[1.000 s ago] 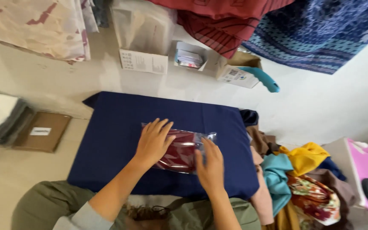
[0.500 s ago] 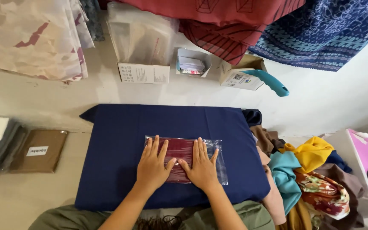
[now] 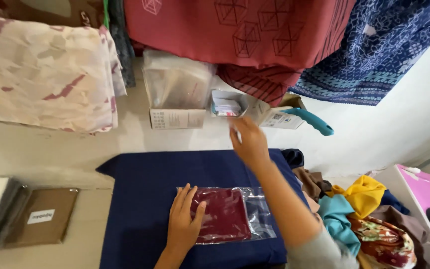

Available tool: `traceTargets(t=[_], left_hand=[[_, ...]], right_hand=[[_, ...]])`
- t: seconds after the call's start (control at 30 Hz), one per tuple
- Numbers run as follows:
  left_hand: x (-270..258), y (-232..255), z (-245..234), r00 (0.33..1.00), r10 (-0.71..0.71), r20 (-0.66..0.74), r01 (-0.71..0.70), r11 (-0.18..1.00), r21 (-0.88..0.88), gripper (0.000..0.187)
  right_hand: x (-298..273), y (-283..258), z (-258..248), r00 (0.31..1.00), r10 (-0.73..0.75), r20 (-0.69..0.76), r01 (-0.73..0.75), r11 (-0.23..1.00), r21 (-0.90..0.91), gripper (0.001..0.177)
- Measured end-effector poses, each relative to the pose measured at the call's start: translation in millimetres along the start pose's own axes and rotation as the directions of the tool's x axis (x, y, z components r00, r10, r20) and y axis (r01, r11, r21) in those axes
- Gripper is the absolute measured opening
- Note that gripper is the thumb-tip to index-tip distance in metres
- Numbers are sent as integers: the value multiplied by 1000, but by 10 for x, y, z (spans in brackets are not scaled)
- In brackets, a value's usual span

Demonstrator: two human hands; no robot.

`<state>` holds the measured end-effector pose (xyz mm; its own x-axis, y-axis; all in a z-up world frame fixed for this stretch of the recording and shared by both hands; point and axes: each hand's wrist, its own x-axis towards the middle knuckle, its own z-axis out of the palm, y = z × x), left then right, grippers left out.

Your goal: The person cleans a fabric using a lint roller and then folds and packs it into a plastic bag.

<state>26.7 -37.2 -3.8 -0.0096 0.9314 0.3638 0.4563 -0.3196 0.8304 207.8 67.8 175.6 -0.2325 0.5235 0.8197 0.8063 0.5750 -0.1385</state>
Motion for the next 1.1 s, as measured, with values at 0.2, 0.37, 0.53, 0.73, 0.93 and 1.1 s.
traceTargets(t=[0.2, 0.37, 0.53, 0.73, 0.93, 1.1], left_hand=[[29, 24, -187, 988, 65, -143, -70, 997, -31, 43], [61, 70, -263, 986, 41, -164, -55, 995, -79, 37], [41, -16, -163, 989, 104, -103, -106, 994, -14, 39], [52, -71, -123, 982, 149, -115, -144, 989, 44, 34], [65, -48, -95, 986, 166, -4, -164, 978, 130, 33], [70, -55, -45, 947, 312, -77, -295, 938, 179, 29]], right_hand=[[459, 701, 524, 975, -217, 55, 215, 836, -504, 16], [494, 587, 465, 964, -262, 39, 239, 797, -554, 8], [469, 593, 336, 986, -92, -141, 54, 966, -253, 11], [273, 144, -118, 818, 576, -3, -548, 779, 306, 27], [-1045, 867, -238, 459, 849, 262, -790, 254, 558, 21], [-2065, 1294, -397, 282, 906, 316, -880, 113, 460, 18]])
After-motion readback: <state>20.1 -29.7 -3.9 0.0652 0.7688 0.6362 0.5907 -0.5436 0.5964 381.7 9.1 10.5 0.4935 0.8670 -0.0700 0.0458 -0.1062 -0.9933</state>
